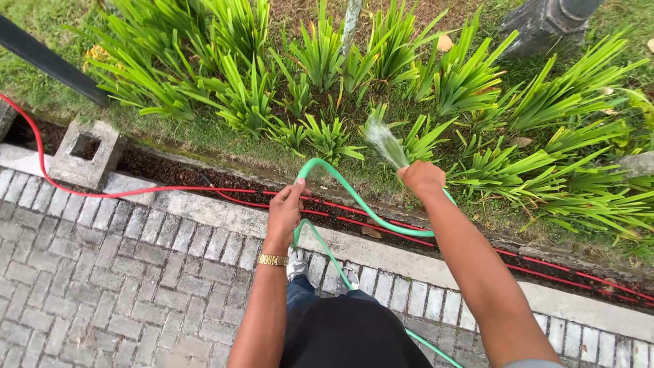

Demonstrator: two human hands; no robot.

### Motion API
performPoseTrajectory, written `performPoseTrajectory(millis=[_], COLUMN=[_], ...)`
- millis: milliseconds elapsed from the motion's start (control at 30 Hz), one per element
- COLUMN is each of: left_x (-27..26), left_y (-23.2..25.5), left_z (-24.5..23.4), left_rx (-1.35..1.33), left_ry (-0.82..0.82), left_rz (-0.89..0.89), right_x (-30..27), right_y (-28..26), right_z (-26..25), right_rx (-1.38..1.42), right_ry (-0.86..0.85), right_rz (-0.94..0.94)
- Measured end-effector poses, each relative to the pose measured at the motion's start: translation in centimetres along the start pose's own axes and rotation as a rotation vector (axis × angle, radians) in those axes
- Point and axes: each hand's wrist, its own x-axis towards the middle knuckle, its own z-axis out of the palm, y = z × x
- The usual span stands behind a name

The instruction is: Water the plants in the garden bed using a hose.

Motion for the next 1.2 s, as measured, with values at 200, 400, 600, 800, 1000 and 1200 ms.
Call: performPoseTrajectory(millis=[200,400,600,800,1000,1200], left_x=[2.2,4.4,6.8,7.8,7.8,8.1], left_y=[3.7,7.0,9.5,11.1,11.1,9.9], left_z=[-1.4,-2.6,-1.9,0.0,2.7,6.4], left_rx=[-0.039,-0.034,-0.003,0.09,0.124,0.148], left_ry=[-0.053,-0.123,-0.235,-0.322,-0.415,-0.433], left_rz=[0.053,0.065,0.056,0.041,0.018,0.001], right_x=[1.0,1.7,1.9,0.7,-0.8,-0.7], right_y=[-2.6,-4.0,-2.7,1.3,6.7,12.3], right_z=[-4.5,-8.9,-11.5,-11.2,-10.6,-9.3], right_rx=[0.013,0.019,0.054,0.135,0.22,0.251], right_ry=[-0.001,0.025,0.014,0.024,0.021,-0.036], right_rz=[0.021,0.105,0.233,0.351,0.458,0.488])
